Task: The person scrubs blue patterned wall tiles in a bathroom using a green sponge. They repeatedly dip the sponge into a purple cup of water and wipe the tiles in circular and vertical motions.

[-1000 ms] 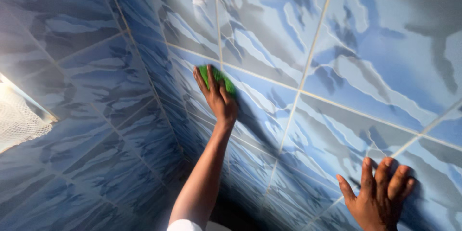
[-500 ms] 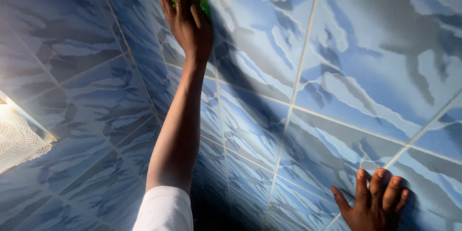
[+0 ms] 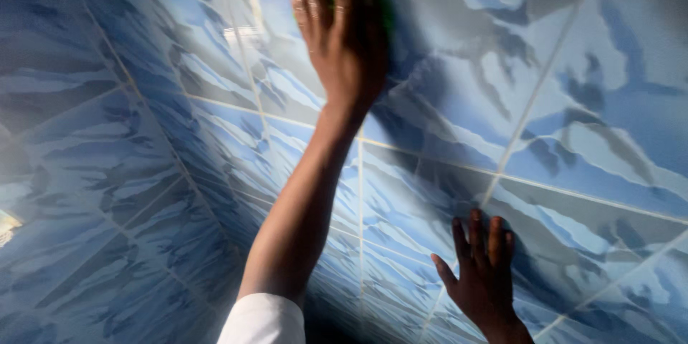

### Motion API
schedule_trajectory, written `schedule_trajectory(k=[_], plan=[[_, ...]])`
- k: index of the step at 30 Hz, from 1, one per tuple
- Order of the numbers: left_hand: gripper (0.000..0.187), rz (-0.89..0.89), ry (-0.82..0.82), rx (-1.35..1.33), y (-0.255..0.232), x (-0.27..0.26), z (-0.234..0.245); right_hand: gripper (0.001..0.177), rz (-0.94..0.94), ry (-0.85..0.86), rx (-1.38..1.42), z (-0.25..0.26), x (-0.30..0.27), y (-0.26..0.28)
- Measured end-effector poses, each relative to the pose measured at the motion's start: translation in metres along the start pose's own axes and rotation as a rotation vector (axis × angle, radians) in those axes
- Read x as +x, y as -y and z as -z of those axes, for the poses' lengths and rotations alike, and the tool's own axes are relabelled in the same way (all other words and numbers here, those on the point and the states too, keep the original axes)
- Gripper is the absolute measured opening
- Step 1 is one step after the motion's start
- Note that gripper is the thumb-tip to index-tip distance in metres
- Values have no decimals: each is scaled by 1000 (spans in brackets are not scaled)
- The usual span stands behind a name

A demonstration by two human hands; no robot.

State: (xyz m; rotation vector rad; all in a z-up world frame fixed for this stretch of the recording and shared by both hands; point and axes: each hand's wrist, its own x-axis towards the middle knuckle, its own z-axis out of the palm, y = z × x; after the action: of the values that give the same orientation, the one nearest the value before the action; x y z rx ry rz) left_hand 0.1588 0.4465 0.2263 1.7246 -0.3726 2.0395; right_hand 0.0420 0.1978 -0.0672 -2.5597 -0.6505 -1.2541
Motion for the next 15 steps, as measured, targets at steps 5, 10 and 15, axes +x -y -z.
schedule_trajectory(k=[5, 10, 15], plan=[[51, 0, 97, -97, -120, -12, -5, 76, 23, -22, 142, 37, -6, -3], [53, 5, 250, -160, -228, -22, -15, 77, 36, -31, 156, 65, -25, -22], [51, -138, 499, 22, -319, -32, -35, 81, -48, 81, 182, 99, -44, -39]])
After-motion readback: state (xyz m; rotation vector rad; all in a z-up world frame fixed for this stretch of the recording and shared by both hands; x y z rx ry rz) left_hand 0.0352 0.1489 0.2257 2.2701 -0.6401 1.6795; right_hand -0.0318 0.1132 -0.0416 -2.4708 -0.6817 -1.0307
